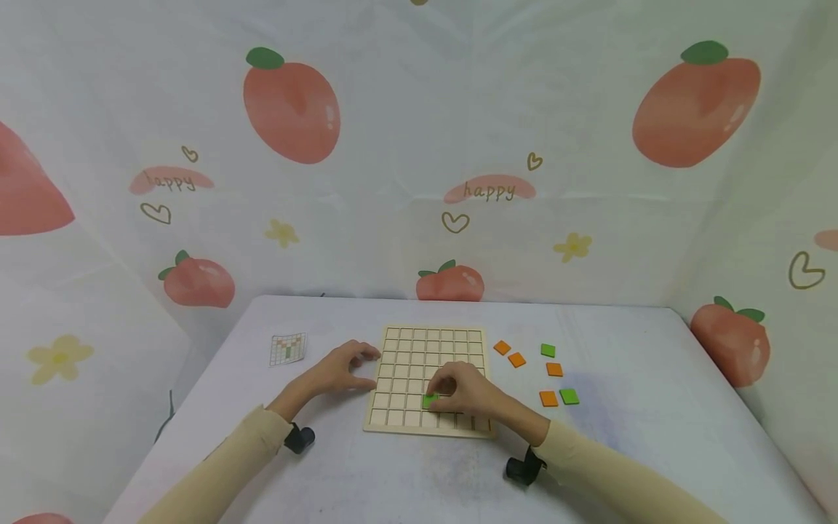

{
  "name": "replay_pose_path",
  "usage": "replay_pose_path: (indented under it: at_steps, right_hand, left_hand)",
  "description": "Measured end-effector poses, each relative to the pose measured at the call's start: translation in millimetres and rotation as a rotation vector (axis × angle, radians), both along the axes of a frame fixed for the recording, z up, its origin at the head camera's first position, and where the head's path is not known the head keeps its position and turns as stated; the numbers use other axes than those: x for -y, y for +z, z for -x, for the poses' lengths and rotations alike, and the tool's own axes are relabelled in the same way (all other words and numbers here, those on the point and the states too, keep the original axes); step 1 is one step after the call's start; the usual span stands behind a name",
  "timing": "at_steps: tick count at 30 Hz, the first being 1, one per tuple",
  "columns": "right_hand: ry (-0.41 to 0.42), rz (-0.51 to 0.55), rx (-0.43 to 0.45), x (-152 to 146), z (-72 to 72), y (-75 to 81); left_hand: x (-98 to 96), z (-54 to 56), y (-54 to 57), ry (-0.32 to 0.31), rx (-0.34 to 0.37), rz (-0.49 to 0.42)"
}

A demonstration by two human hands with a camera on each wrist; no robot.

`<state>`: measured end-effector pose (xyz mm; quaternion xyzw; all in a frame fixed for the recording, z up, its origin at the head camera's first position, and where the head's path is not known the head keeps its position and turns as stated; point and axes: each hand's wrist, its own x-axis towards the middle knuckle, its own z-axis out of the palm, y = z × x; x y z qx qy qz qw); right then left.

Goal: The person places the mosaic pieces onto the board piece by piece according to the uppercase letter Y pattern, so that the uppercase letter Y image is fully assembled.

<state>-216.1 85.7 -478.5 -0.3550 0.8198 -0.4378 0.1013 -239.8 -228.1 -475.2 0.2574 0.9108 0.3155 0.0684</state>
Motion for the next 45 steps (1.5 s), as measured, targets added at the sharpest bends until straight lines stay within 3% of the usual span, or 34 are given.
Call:
replay_pose_path:
  at_steps: [12,21,29,45]
  right_hand:
    - [0.021,-0.008,-0.021,0.4,4.0,-5.6]
    - [0.037,0.016,0.016,-11.2,8.5,-5.4]
    - [0.008,0.1,0.088,-50.7,11.4,-3.0]
    - [-0.051,0.094,0.08,-138.4,12.3,14.7]
  left_hand:
    - [0.9,2.0,-3.0,0.0,0.002,-0.009]
    - [0.5,1.0,-2.1,0.0,-0.001,-0.013]
    - [-0.4,-3.0,0.7,0.006,0.013,-0.004]
    - [0.3,-4.0,2.6,-0.013,0.008,-0.015]
